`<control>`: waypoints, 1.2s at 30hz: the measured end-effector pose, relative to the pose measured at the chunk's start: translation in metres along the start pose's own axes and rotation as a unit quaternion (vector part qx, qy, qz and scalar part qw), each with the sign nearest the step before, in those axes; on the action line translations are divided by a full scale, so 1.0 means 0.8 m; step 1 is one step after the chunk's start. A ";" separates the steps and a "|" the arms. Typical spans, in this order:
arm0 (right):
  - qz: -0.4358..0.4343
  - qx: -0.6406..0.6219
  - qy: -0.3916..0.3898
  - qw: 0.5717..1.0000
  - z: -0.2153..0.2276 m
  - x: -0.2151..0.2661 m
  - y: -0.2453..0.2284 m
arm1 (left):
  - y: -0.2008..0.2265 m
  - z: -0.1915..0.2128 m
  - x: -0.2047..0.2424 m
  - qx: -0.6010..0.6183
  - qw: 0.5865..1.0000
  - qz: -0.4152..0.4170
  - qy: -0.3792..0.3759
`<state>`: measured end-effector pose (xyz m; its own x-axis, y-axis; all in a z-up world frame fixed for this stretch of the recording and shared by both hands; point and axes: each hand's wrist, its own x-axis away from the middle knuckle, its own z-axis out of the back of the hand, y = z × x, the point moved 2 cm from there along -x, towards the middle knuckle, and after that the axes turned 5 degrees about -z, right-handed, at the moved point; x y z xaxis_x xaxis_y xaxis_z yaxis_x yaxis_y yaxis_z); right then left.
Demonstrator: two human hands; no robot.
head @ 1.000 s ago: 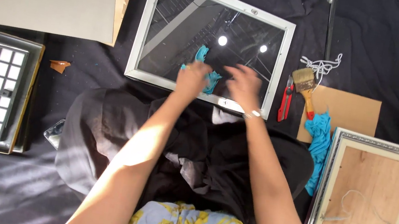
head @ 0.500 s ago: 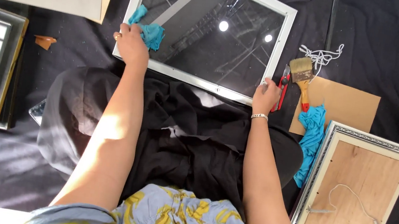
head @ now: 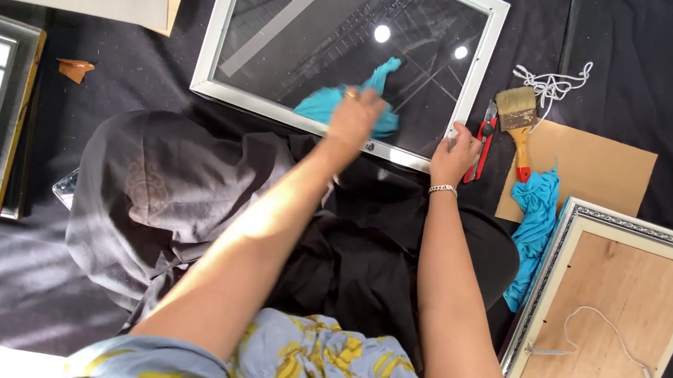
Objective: Wiping the glass surface of a picture frame with a blue cloth to remove dust and marks.
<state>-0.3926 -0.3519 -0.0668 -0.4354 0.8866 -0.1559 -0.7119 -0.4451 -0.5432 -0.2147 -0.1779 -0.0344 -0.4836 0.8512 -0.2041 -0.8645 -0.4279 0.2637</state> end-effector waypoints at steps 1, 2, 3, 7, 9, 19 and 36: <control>0.000 0.000 0.001 1.000 -0.001 -0.002 0.000 | -0.043 -0.030 -0.001 0.001 1.000 -0.001 0.000; -0.011 -0.005 0.003 1.000 -0.003 -0.004 0.000 | -0.088 -0.059 -0.001 -0.033 0.998 0.053 0.029; -0.021 -0.009 0.003 1.000 -0.003 -0.004 0.003 | -0.131 -0.089 0.001 -0.066 0.991 0.107 0.056; 0.009 -0.001 -0.045 0.999 0.015 0.001 -0.020 | -0.261 0.042 0.054 -0.231 0.951 0.201 0.042; 0.002 0.002 -0.035 0.999 0.011 -0.002 -0.018 | -0.306 0.075 0.085 -0.097 0.939 0.326 0.053; -0.018 0.008 -0.026 0.999 -0.015 -0.010 0.012 | -0.060 -0.055 -0.019 -0.158 0.959 0.196 -0.133; -0.067 0.002 -0.052 0.996 -0.018 -0.013 0.016 | -0.254 0.004 0.035 0.180 0.920 0.312 -0.155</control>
<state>-0.3892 -0.3646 -0.0839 -0.3903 0.9207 0.0037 -0.7697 -0.3241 -0.5501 -0.0522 -0.0666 -0.0908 -0.7602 0.5432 0.3563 -0.3038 -0.7820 0.5442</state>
